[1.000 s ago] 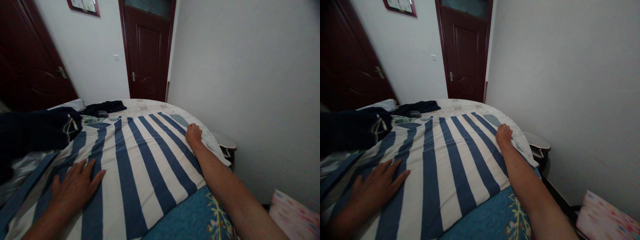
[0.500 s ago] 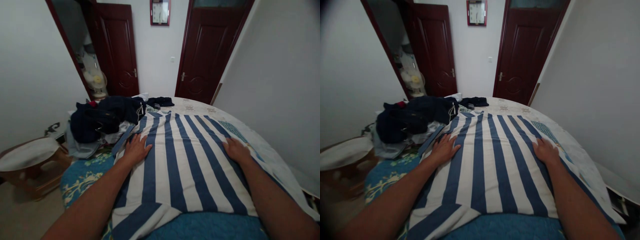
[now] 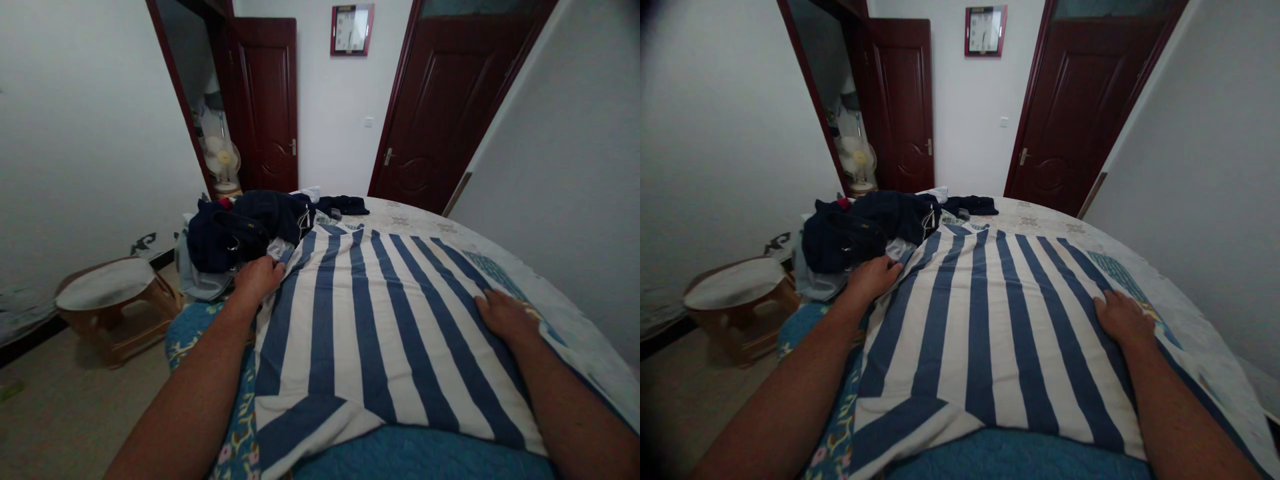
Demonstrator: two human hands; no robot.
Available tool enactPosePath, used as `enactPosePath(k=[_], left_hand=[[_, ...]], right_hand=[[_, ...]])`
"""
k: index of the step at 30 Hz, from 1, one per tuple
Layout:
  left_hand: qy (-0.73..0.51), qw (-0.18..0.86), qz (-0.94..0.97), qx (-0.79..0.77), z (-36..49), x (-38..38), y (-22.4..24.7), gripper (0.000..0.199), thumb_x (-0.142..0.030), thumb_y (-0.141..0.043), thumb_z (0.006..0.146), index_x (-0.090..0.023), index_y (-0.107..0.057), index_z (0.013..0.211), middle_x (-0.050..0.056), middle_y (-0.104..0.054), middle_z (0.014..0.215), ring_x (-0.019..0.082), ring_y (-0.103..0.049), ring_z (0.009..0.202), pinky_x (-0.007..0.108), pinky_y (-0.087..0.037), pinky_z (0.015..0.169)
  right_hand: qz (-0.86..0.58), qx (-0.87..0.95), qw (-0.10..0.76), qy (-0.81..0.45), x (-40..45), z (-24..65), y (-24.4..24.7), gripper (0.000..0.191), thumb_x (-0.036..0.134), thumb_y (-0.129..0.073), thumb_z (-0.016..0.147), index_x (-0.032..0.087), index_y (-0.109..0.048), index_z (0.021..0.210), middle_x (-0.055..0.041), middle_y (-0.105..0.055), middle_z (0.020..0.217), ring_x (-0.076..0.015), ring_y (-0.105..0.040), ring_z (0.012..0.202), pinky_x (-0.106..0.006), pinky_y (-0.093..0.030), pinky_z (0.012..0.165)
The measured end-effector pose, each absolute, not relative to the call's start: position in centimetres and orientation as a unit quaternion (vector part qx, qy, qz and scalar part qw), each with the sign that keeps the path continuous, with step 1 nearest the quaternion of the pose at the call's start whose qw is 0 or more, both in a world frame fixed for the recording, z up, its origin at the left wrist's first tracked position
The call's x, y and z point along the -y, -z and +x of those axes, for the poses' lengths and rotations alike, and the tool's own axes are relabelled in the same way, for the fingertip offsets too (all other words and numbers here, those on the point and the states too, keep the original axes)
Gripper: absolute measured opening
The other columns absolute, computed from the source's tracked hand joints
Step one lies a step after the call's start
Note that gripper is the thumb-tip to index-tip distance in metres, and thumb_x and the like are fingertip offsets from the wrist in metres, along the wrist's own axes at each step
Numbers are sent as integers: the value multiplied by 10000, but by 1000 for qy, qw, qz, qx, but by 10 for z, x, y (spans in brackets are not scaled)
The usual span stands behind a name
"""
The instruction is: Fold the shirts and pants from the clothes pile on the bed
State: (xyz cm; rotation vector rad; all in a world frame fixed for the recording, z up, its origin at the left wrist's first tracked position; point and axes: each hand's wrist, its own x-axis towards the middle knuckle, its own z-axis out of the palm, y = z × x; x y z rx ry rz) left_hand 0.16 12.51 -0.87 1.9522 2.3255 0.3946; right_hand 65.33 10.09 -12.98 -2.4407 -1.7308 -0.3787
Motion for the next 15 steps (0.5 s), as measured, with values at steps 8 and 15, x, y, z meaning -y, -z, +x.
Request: enactPosePath(k=[8,15], left_hand=[[-123,149,681,-706,-4,-147,32,389,-401,-570,976,-137,-690,1234,173,-738,1341,299,-699,1203,335,-511,996],[-131,-61,637,-757,4,-137,22,385,-238,-393,1031,-145,-608,1335,244,-737,1201,389,-745,1077,491,-562,897]], right_hand=[[-813,567,64,116,-98,647,127,689,565,-251,1050,171,-652,1449,-184,-577,1549,-386,-542,1426,-616,-397,1193],[-827,543,93,110,-92,634,120,681,552,-269,1049,177,-600,1510,-188,-553,1573,-380,-520,1445,-657,-397,1171]])
